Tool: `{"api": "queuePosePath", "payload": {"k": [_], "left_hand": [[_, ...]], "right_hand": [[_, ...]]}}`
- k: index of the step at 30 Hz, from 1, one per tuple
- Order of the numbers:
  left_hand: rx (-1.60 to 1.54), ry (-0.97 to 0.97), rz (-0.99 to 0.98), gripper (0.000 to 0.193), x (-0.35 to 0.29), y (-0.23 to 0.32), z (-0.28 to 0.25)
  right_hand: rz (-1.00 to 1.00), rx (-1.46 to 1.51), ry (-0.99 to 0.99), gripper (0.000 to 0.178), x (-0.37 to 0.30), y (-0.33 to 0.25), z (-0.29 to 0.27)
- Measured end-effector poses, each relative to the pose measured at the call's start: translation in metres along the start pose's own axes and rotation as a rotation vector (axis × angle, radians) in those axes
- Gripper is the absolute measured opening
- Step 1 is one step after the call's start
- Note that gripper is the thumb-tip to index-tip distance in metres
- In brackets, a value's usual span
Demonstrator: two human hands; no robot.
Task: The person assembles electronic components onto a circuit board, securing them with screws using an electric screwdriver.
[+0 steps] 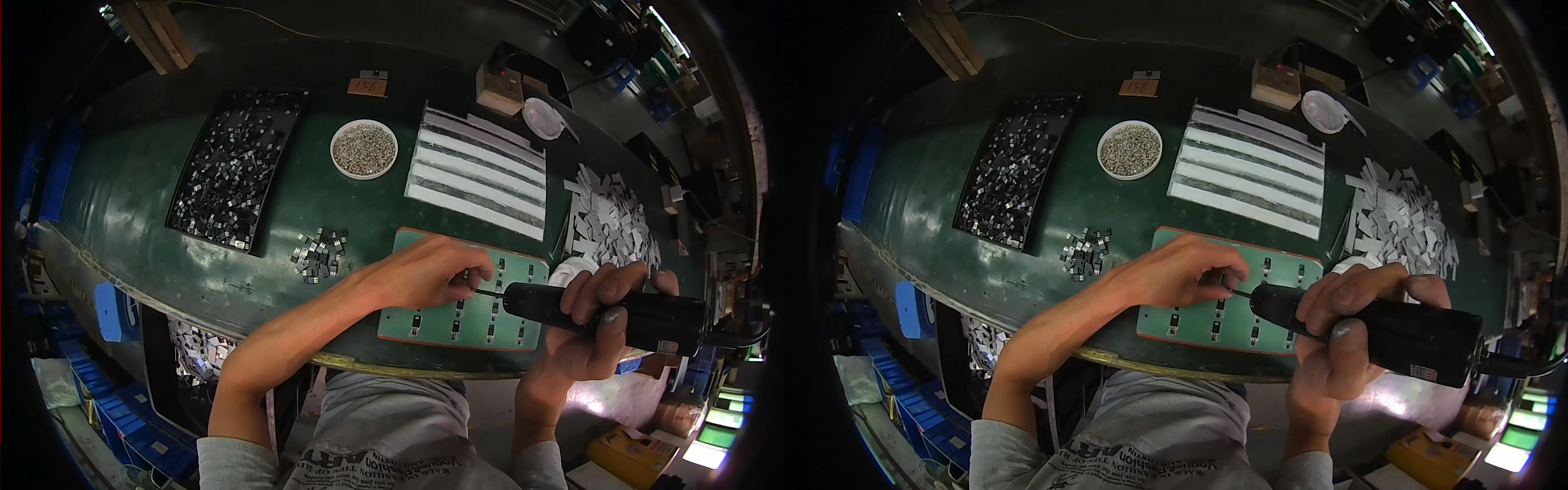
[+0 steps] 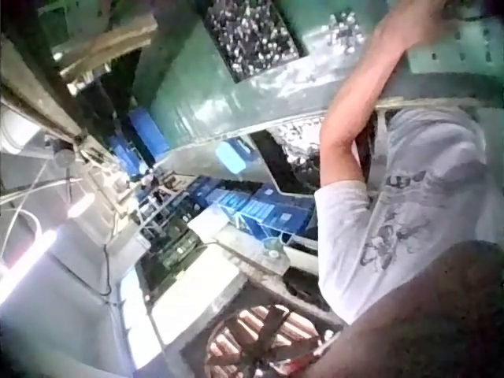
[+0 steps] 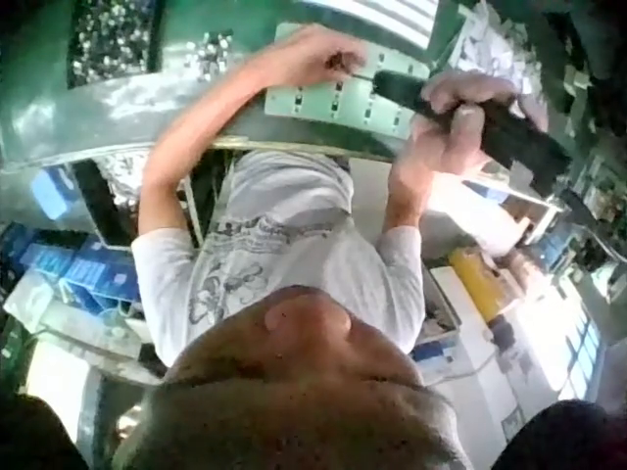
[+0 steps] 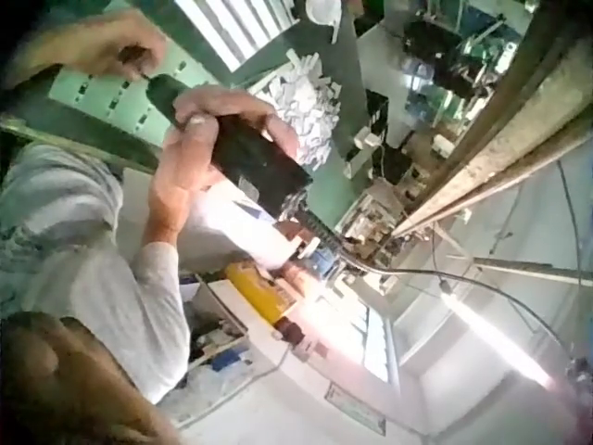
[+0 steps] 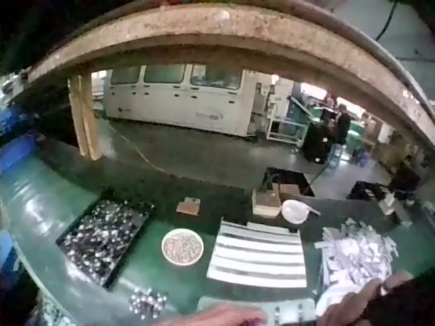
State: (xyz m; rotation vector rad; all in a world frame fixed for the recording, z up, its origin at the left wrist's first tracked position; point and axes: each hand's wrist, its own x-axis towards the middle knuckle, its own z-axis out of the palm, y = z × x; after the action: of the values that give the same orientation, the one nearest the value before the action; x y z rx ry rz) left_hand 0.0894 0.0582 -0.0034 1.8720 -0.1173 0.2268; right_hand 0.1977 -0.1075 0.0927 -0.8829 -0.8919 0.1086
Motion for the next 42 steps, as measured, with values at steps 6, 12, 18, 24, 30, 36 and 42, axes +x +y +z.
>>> {"api": "queuePosePath", "payload": {"k": [6,12,18,24,30,36,42], "left_hand": [[-0.029,-0.024,-0.035,0.035,0.0,-0.001,0.001],[0.013,0.096,0.019,0.042,0.001,-0.005,0.005],[-0.044,0.16,-0.081,0.04,0.001,-0.003,0.003],[-0.041,0.187,-0.107,0.033,0.0,-0.003,0.003],[-0.02,0.171,-0.125,0.031,0.001,0.001,0.003],[-0.016,0.171,-0.085,0.028,0.0,-0.003,0.004],[0.078,0.137,-0.016,0.026,0.002,-0.002,0.005]], "right_hand": [[-0.007,0.052,0.031,0.06,0.0,0.0,-0.006],[-0.026,-0.054,0.04,0.059,0.01,0.005,-0.014],[0.042,-0.089,0.104,0.055,0.033,0.033,-0.027],[0.066,-0.056,0.074,0.056,0.033,0.035,-0.026],[0.084,-0.073,0.087,0.055,0.033,0.037,-0.02],[0.111,-0.118,0.043,0.054,0.034,0.041,-0.019],[0.164,-0.102,0.031,0.052,0.036,0.044,-0.017]]}}
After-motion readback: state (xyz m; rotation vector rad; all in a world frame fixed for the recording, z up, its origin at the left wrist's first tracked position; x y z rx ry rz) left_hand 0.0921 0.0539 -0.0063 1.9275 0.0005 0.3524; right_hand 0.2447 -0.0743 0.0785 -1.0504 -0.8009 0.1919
